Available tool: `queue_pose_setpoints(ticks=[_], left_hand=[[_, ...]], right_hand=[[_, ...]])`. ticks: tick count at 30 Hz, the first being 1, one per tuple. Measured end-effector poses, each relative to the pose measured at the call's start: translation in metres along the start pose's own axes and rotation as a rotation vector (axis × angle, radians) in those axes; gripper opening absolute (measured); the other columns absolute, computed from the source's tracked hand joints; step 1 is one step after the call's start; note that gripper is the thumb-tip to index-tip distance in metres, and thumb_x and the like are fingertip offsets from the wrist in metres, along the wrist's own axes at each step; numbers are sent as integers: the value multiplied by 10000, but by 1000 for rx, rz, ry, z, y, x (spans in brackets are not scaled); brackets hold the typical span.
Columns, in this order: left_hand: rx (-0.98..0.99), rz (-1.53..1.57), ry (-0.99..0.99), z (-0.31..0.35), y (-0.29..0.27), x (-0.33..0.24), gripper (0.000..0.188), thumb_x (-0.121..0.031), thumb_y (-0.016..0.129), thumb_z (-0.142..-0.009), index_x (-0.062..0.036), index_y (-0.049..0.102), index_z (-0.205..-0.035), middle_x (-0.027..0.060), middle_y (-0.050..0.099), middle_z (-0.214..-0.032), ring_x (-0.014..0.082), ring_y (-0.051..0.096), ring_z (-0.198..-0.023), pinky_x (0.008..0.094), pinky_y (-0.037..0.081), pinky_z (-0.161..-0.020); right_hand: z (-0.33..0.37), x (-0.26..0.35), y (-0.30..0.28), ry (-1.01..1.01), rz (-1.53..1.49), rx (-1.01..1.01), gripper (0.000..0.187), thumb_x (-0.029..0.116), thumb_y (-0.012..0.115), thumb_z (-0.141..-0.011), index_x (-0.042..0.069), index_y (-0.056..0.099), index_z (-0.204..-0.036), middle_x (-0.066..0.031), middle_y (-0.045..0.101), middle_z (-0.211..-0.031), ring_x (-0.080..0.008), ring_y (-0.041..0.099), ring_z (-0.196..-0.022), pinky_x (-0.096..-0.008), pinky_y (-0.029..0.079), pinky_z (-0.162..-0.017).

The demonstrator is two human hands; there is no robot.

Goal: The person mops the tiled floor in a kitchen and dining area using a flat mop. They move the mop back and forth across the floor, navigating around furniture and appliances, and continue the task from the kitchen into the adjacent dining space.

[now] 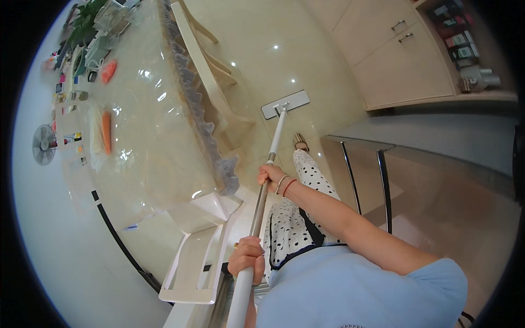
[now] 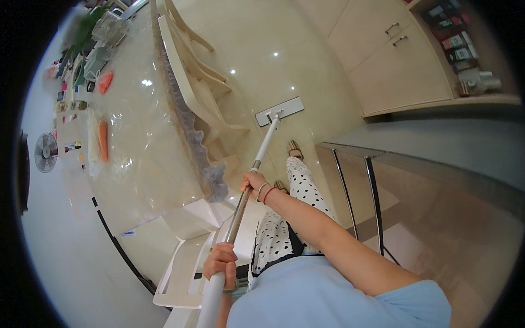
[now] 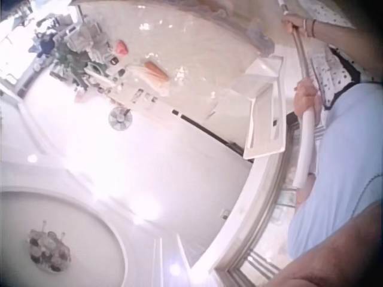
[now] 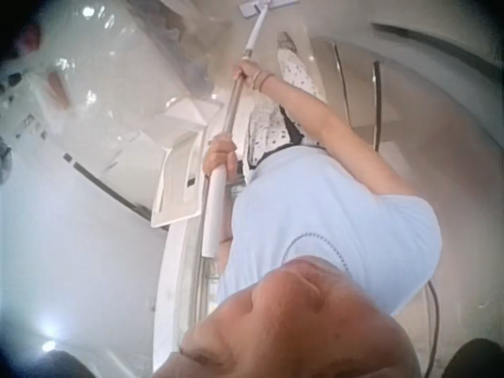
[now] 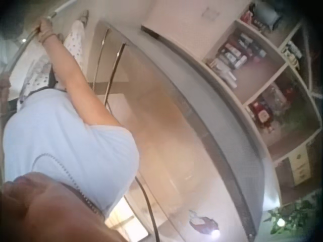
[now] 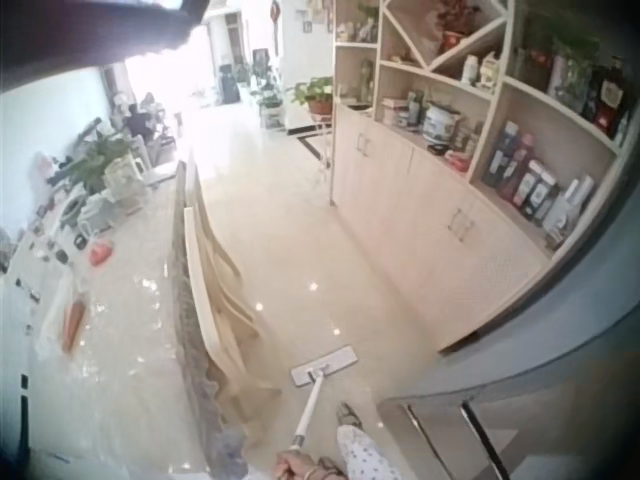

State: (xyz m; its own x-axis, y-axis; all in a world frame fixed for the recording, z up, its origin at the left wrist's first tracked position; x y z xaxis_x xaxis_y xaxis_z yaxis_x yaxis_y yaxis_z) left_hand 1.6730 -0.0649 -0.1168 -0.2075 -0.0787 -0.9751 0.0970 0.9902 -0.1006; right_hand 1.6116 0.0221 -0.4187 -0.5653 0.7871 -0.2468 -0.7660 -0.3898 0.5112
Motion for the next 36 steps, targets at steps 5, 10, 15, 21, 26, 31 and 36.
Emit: queue_pose_setpoints(ticks=[5,10,15,21,26,31,36], left_hand=[[19,-9,11,-39,2,6,207,51,640,-745,-52,476,-670,79,561,-617,226,543,-584,425,528,-705],[79,-41,11,-96,19,20,219,59,648,-731,-50,469,-668,85,554,-611,246,557,-596,411,524,-694],[64,-60,49,-156,45,54,230,64,658,-733,-53,476,-656,81,553,-638,268,572,-627,389,507,-675],[165,-82,147,-257,91,124,237,94,671,-712,-46,484,-670,84,554,-643,258,564,-616,386,504,-699],[61,-86,126,-292,73,135,218,79,673,-751,-48,506,-693,83,565,-644,240,568,-626,437,514,-775],[49,-103,78,-271,82,106,225,66,691,-741,-42,501,-687,93,576,-647,253,577,-641,447,523,-781],[14,-84,26,-211,46,46,217,9,710,-759,-50,513,-688,92,603,-664,252,605,-651,460,534,-787]], right_hand=[[-9,26,24,50,-25,43,242,-2,508,-882,86,396,-686,14,373,-550,-112,386,-452,-296,352,-461],[-29,74,55,86,23,121,230,10,509,-886,82,413,-689,8,386,-542,-115,396,-454,-296,365,-465],[-59,143,99,12,91,174,256,53,526,-903,117,422,-678,16,401,-539,-100,410,-451,-285,393,-450],[-115,275,165,10,128,335,309,58,534,-907,139,363,-662,39,387,-555,-67,378,-433,-248,342,-412],[-128,290,208,-91,3,244,272,68,540,-905,113,358,-707,21,370,-562,-73,375,-435,-252,327,-399],[-103,268,182,-138,20,127,254,100,544,-913,101,367,-732,10,383,-559,-97,388,-438,-266,344,-391],[-51,179,148,-80,52,159,257,136,534,-925,106,387,-715,9,399,-555,-110,413,-461,-273,385,-428]])
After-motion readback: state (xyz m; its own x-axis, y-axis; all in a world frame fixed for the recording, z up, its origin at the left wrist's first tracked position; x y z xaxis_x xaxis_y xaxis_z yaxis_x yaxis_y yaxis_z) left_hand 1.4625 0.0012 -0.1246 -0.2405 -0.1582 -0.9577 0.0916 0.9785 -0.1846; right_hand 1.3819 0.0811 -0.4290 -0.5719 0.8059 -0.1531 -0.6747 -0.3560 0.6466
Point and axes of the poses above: each hand's wrist, its own z-axis away from the middle knuckle, its own y-axis out of the palm, x = y × z, the point moved 4 cm from there along -z, towards the middle knuckle
